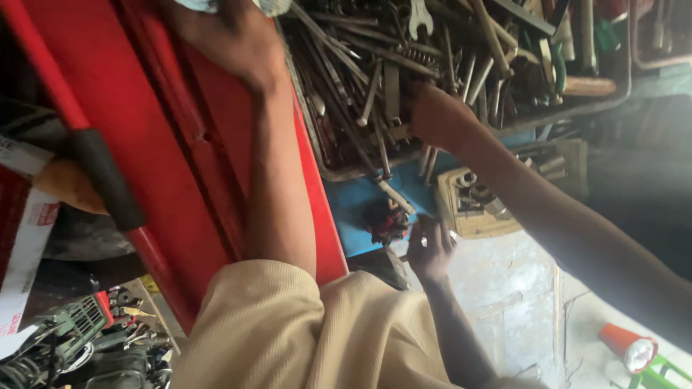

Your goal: The person rummages through a cluttered red tool chest, picking up and moving various tools such as wrenches, pliers, and screwdrivers. They wipe the red tool chest with a cloth and continue sorting tools by hand. The person closes the tool chest at the end.

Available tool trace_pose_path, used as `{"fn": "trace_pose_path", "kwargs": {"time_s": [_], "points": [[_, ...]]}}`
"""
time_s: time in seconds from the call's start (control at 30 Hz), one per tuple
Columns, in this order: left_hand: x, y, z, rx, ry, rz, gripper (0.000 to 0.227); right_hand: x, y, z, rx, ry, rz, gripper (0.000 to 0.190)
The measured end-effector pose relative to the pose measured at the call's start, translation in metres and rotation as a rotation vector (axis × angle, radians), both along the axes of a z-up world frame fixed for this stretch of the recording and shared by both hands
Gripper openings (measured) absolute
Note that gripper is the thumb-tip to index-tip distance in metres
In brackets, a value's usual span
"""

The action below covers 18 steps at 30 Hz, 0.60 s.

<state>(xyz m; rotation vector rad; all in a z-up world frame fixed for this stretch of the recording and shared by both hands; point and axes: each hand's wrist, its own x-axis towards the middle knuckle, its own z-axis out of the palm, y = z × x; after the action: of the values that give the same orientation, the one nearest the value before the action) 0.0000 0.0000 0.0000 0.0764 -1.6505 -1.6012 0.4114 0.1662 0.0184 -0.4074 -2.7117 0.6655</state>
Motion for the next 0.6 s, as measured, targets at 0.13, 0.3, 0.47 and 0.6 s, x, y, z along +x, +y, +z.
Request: {"fn": "trace_pose_path", "kwargs": {"time_s": [0.13, 0.3, 0.47, 0.6], "points": [[0.008, 0.003, 0.019, 0.114, -0.025, -0.005, 0.048, -0.048, 0.006, 0.071, 0.026, 0.203, 0.134, 0.009], [0.008, 0.008, 0.039, 0.208, 0.110, -0.098, 0.033, -0.133, 0.019, 0.144, 0.023, 0.322, 0.064, 0.006], [0.004, 0.007, 0.055, 0.179, 0.188, -0.135, 0.018, -0.199, 0.058, 0.207, 0.414, 0.086, 0.347, 0.013], [0.007, 0.008, 0.062, 0.233, 0.190, -0.172, 0.013, -0.227, 0.091, 0.221, 1.006, -0.396, 0.680, 0.019]]}}
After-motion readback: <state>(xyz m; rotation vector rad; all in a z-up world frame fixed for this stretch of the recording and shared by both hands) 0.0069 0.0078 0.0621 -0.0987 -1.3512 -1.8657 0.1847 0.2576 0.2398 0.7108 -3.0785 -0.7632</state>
